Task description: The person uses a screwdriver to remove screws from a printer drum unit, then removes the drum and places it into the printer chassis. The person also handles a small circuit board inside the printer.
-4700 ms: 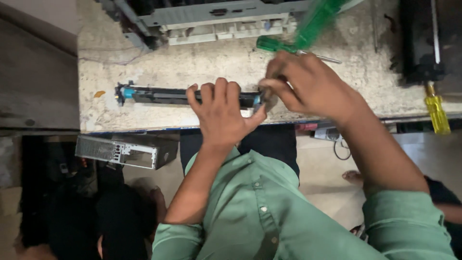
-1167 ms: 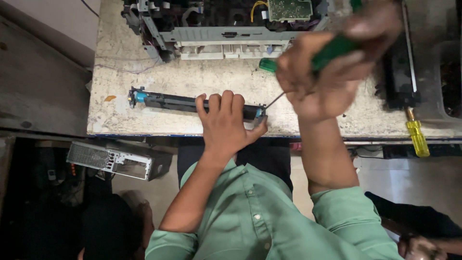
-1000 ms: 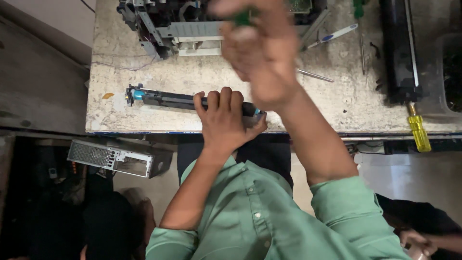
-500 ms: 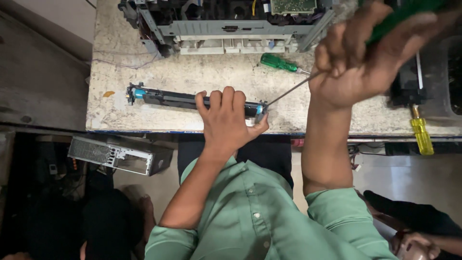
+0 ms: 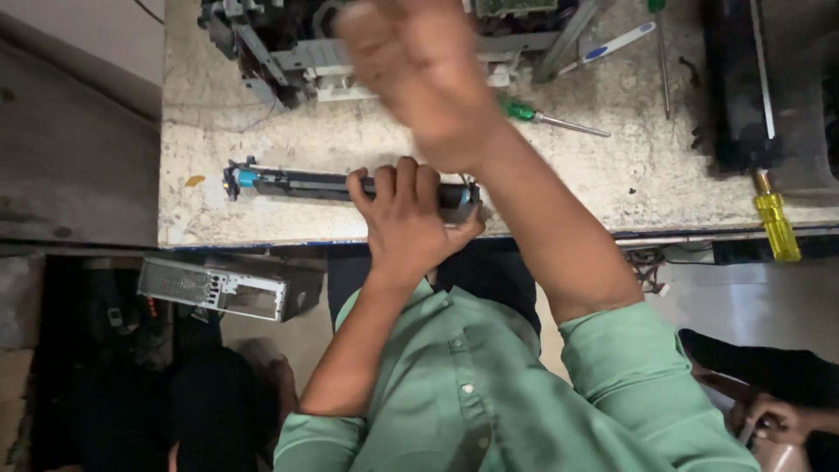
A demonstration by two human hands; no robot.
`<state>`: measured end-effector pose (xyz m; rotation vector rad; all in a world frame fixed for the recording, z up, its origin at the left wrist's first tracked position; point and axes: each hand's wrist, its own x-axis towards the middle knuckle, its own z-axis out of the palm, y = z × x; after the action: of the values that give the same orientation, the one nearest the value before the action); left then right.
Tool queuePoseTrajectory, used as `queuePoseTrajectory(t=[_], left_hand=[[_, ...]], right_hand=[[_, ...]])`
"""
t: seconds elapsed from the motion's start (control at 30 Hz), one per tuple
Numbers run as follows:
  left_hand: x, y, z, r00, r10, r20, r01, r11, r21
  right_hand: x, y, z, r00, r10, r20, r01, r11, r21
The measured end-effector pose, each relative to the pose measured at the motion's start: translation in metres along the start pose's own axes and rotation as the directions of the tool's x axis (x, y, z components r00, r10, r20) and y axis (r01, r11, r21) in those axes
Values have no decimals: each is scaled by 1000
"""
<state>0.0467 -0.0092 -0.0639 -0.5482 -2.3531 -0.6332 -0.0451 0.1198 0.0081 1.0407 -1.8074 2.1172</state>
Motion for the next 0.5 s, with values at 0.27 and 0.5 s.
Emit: queuePoseTrajectory(t=[0.27, 0.5], left_hand=[[0, 0, 0, 997, -23, 71, 20, 999, 34], [2, 2, 0, 994, -76, 79, 72, 996, 52]], right_hand=[[-30, -41, -51, 868, -440, -231, 479, 864, 156], [-31, -2, -30, 975, -173, -140, 184, 981, 68]])
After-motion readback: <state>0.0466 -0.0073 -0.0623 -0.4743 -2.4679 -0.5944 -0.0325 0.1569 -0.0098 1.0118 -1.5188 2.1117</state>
